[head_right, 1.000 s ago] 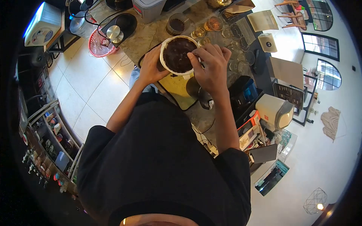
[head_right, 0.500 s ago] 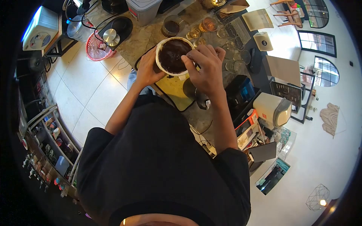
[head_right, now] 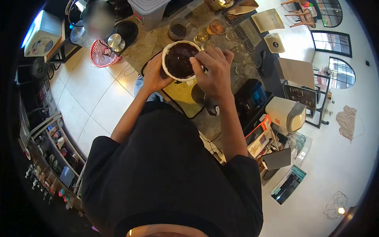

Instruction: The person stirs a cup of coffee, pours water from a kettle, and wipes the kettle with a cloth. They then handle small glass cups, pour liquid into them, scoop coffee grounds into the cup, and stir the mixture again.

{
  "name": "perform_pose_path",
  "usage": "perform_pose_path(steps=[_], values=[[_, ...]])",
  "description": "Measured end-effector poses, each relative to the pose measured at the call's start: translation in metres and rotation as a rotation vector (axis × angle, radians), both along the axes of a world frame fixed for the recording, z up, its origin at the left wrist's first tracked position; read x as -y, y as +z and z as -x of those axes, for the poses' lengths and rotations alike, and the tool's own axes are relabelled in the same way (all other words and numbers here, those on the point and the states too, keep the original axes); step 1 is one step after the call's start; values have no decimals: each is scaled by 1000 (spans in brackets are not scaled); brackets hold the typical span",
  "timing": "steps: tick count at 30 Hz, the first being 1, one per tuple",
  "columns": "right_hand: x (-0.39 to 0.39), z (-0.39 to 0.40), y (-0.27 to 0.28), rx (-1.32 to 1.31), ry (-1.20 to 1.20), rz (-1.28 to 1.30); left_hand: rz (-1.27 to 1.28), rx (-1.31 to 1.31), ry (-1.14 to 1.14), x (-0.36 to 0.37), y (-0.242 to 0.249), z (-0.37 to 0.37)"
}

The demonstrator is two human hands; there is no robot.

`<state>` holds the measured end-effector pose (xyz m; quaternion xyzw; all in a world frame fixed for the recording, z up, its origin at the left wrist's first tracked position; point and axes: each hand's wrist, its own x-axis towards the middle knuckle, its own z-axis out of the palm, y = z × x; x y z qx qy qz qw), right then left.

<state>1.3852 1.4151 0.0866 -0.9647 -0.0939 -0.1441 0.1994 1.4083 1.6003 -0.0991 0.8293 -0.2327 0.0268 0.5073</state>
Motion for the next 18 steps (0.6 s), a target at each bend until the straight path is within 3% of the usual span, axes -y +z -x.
perform_pose_path(steps=[2,14,18], values=[[1,0,-4,-17,28,-126,1,8,-4,0,0,0],[2,-1,-6,23,3,-37,40,-49,-16,-5,-3,-1],[-1,0,-10,38,23,-135,-9,-43,-31,-5,-4,-1]])
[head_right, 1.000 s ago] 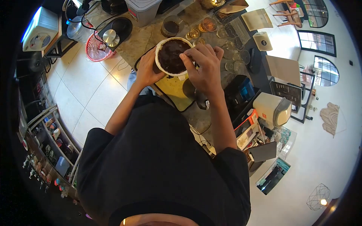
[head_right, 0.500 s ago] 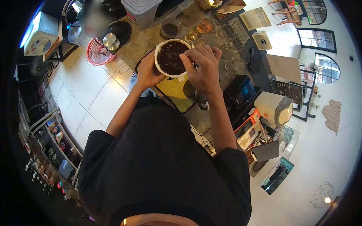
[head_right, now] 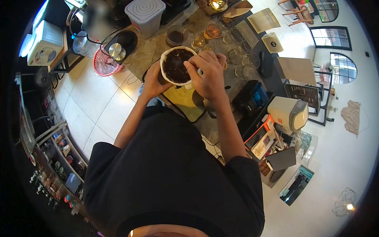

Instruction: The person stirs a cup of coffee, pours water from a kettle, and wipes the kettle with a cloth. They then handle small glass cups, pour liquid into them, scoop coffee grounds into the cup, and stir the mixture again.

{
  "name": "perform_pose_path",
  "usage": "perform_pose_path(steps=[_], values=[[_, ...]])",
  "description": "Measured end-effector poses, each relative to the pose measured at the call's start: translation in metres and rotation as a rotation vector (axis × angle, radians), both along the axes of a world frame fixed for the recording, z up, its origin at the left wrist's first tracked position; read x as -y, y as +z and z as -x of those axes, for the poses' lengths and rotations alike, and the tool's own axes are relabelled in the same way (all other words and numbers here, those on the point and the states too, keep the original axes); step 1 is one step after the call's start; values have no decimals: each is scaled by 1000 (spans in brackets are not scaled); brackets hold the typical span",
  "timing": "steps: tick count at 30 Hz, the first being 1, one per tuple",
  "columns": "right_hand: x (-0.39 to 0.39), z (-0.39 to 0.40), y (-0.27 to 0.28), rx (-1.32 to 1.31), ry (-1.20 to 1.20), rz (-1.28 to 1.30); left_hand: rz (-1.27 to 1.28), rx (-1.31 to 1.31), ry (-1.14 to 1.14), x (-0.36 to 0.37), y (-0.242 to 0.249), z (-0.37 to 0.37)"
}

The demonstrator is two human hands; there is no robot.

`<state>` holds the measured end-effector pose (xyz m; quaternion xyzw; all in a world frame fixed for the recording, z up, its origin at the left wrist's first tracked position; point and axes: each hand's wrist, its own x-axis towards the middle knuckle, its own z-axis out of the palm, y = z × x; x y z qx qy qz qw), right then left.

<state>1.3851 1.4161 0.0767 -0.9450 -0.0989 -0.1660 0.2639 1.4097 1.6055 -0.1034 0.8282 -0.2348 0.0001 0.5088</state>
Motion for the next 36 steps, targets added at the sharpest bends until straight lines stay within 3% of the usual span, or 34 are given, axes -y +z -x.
perform_pose_path(steps=[20,36], values=[[-11,22,-15,109,-238,-63,23,40,-82,7,7,-1],[-8,21,-19,101,-206,-61,31,-90,-121,5,-10,-1]])
